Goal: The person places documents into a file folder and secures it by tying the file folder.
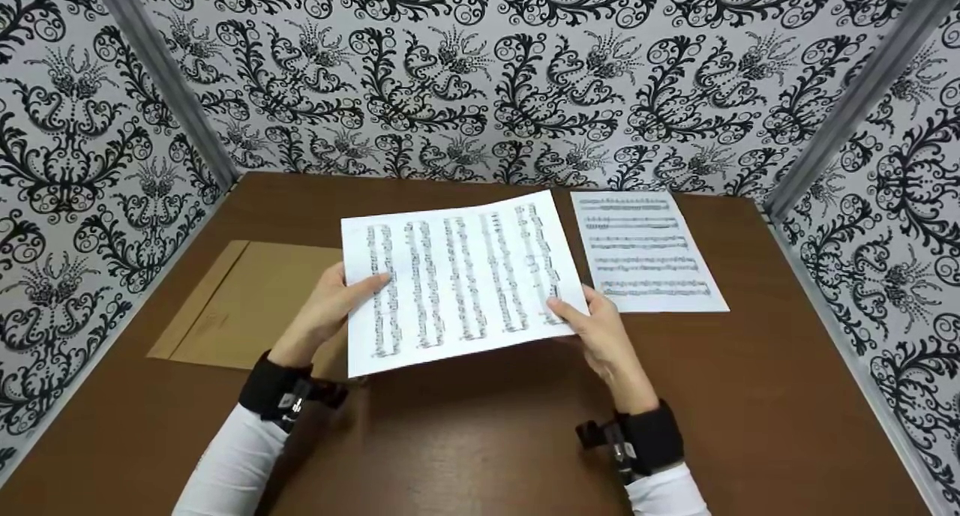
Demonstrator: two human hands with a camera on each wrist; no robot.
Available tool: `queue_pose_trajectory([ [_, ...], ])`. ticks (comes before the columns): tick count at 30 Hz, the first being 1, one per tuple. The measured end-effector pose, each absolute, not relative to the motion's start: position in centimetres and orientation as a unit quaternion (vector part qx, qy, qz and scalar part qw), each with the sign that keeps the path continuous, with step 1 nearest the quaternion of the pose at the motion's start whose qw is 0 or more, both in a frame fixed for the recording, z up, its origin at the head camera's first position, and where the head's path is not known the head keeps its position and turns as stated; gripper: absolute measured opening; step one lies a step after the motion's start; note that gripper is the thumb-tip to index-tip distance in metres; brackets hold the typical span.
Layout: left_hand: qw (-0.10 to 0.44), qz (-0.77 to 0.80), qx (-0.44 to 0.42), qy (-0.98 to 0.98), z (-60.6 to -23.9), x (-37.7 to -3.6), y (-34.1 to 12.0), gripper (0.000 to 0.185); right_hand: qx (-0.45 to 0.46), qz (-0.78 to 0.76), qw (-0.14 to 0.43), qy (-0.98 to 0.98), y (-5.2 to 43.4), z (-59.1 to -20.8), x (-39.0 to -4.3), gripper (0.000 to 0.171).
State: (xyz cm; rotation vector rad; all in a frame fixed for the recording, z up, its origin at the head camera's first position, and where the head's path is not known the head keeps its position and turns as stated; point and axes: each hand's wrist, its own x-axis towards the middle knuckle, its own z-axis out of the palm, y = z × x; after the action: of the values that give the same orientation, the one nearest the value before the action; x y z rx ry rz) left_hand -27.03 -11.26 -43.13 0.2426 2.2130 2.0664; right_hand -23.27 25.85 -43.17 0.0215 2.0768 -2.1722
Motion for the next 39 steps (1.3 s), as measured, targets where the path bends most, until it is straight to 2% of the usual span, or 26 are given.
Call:
queue_pose_trajectory([
  [7,0.046,0.682,0.074,0.726,-43.1,-27.2,-11.5,0.037,-0.018,-0.721,0.091,0.687,25.9,-43.2,-23.3,0.024],
  [18,0.113,0.674,0.092,0.724,-42.8,-27.6,-12.7,0.033,-0.066,-0.728,0.168,0.662,27.0,-42.8,-23.3,0.028],
  [39,0.181,0.660,0.128,0.718,-43.2,-27.4,-12.3,0.031,-0.115,-0.714,0.196,0.662,27.4,-43.0,-23.1,0.025],
])
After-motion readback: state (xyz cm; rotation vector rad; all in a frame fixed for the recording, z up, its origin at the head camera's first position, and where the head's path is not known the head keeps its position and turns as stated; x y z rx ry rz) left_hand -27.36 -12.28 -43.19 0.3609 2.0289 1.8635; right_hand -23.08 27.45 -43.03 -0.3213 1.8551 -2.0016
